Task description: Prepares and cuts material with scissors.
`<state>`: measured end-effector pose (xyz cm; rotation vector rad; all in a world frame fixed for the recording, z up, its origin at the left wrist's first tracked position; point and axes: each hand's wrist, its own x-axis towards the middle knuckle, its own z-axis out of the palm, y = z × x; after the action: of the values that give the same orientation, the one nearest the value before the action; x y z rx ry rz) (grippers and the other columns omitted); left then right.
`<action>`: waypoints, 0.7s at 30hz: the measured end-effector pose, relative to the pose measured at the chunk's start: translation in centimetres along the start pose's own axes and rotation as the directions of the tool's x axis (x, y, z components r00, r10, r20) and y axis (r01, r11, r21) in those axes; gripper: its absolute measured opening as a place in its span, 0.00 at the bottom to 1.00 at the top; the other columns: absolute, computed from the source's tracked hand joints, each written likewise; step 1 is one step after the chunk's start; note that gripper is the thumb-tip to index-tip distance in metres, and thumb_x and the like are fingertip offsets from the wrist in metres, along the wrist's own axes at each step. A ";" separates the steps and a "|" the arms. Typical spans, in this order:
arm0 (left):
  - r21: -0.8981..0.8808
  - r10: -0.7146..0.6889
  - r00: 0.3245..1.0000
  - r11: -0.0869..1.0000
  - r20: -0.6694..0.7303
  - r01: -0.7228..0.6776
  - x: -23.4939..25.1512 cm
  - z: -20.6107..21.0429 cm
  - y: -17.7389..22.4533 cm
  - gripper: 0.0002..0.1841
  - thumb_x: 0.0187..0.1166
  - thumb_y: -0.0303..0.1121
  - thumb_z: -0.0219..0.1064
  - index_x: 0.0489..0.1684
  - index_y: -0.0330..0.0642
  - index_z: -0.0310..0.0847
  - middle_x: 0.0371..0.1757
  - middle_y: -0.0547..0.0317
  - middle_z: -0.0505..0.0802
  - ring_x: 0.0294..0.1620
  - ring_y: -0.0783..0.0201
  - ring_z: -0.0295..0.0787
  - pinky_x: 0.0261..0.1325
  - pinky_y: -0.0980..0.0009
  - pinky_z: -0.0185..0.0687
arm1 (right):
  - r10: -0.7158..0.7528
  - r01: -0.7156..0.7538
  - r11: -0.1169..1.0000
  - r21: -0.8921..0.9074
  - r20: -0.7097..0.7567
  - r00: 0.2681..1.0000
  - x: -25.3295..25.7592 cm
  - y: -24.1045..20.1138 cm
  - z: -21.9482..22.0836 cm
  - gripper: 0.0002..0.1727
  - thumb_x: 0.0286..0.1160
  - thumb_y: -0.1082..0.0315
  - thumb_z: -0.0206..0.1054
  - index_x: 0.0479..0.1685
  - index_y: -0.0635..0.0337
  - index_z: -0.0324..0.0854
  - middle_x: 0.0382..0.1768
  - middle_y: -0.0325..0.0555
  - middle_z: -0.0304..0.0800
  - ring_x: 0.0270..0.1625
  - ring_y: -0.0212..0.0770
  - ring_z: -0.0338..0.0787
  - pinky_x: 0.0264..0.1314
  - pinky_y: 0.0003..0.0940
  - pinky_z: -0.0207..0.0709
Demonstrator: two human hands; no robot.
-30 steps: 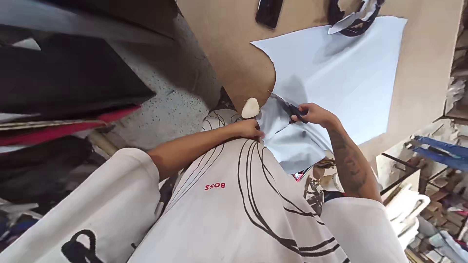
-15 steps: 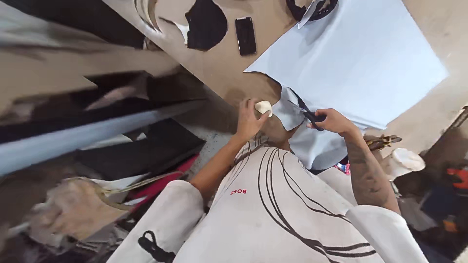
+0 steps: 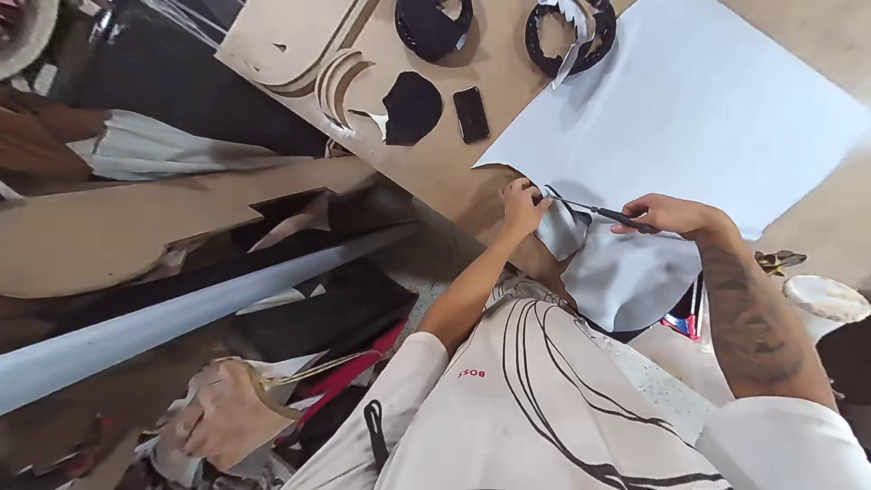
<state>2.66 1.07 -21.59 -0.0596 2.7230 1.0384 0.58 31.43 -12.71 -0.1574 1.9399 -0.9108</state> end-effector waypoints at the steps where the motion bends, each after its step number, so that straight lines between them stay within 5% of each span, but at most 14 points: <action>1: -0.015 0.014 1.000 1.000 -0.003 -0.014 -0.2 -0.4 -0.3 0.19 0.74 0.52 0.75 0.43 0.45 0.94 0.77 0.46 0.82 0.84 0.43 0.68 0.89 0.34 0.44 | 0.016 -0.016 1.000 -0.027 -0.002 1.000 0.1 -0.1 -0.2 0.17 0.77 0.54 0.74 0.28 0.56 0.81 0.17 0.35 0.75 0.18 0.27 0.71 0.22 0.24 0.64; 8: -0.119 -0.024 0.996 0.992 0.080 0.033 -1.1 -0.8 -3.6 0.21 0.72 0.56 0.75 0.43 0.46 0.95 0.79 0.47 0.80 0.85 0.45 0.65 0.90 0.40 0.47 | 0.089 -0.076 0.989 -0.125 0.105 0.990 5.9 -0.9 -0.4 0.25 0.74 0.43 0.74 0.27 0.57 0.82 0.15 0.38 0.74 0.15 0.30 0.70 0.20 0.26 0.64; 12: -0.095 -0.076 0.996 0.992 0.048 0.080 -1.9 -1.4 -3.2 0.20 0.71 0.55 0.76 0.44 0.49 0.96 0.80 0.44 0.78 0.85 0.41 0.64 0.89 0.41 0.50 | 0.053 -0.044 0.998 -0.050 0.198 0.979 9.3 -2.1 -0.3 0.22 0.76 0.46 0.72 0.26 0.56 0.80 0.13 0.36 0.73 0.13 0.28 0.70 0.17 0.24 0.62; 17: -0.107 -0.126 0.992 0.986 -0.005 0.125 -3.9 -2.0 -2.8 0.20 0.71 0.53 0.76 0.46 0.47 0.96 0.78 0.40 0.80 0.84 0.37 0.65 0.87 0.42 0.58 | 0.019 0.005 0.996 -0.090 0.265 0.964 10.6 -3.1 0.6 0.19 0.78 0.49 0.72 0.41 0.58 0.82 0.21 0.36 0.78 0.20 0.29 0.75 0.24 0.28 0.72; 21: -0.175 -0.118 0.986 0.980 -0.121 0.096 -3.5 -2.9 -2.2 0.15 0.72 0.49 0.76 0.46 0.50 0.96 0.77 0.40 0.80 0.84 0.36 0.66 0.87 0.40 0.59 | -0.021 0.061 0.984 -0.166 0.232 0.972 10.4 -5.1 -0.8 0.20 0.74 0.48 0.74 0.43 0.58 0.85 0.23 0.38 0.82 0.23 0.33 0.78 0.27 0.34 0.75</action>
<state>5.80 -2.59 -20.15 -0.3098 2.7037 1.2728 -6.92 23.46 -16.53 -0.3887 1.8018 -0.7169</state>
